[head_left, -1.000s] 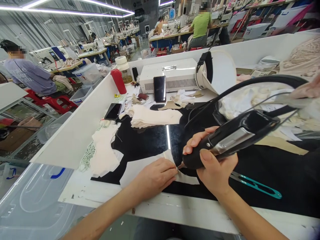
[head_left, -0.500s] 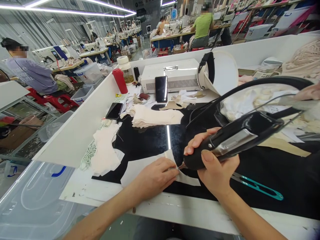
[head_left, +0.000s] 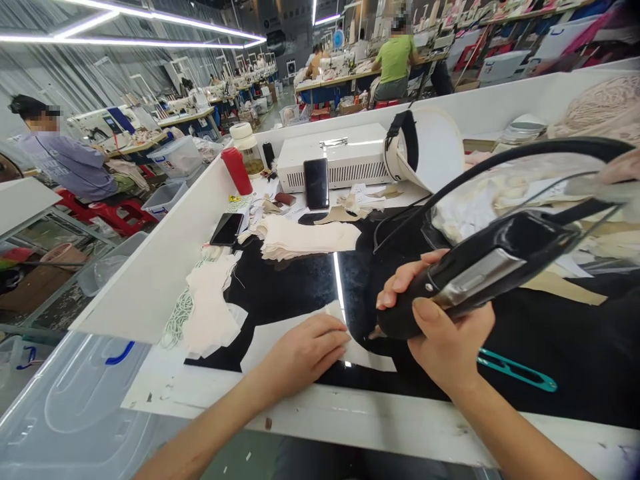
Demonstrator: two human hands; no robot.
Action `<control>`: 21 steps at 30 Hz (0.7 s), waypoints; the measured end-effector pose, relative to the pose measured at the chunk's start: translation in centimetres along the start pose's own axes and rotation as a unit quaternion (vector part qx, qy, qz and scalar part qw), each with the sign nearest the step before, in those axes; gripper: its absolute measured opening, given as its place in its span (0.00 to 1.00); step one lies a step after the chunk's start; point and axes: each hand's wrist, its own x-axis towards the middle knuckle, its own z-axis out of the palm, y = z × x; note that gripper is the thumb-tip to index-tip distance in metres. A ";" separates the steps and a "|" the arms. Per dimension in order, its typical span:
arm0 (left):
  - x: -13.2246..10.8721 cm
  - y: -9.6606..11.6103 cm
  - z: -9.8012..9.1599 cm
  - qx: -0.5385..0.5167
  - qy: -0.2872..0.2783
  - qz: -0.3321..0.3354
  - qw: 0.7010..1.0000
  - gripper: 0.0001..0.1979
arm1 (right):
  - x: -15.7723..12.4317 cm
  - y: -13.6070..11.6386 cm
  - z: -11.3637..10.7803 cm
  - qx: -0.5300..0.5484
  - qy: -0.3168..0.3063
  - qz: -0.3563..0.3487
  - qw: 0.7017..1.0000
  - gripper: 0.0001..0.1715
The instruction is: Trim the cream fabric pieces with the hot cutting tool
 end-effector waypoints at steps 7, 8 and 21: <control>1.4 -1.6 -1.1 0.050 -0.006 0.003 0.999 0.13 | 0.3 -0.6 -1.2 -0.108 0.001 -0.017 0.994 0.26; 1.6 -1.9 -1.1 0.054 -0.024 0.015 0.998 0.12 | 0.4 -0.7 -1.5 -0.132 0.000 -0.018 0.991 0.26; 4.3 -0.3 -3.7 0.031 -0.149 -0.164 0.975 0.09 | -4.8 -2.1 -6.3 -0.326 -0.190 -0.084 0.922 0.12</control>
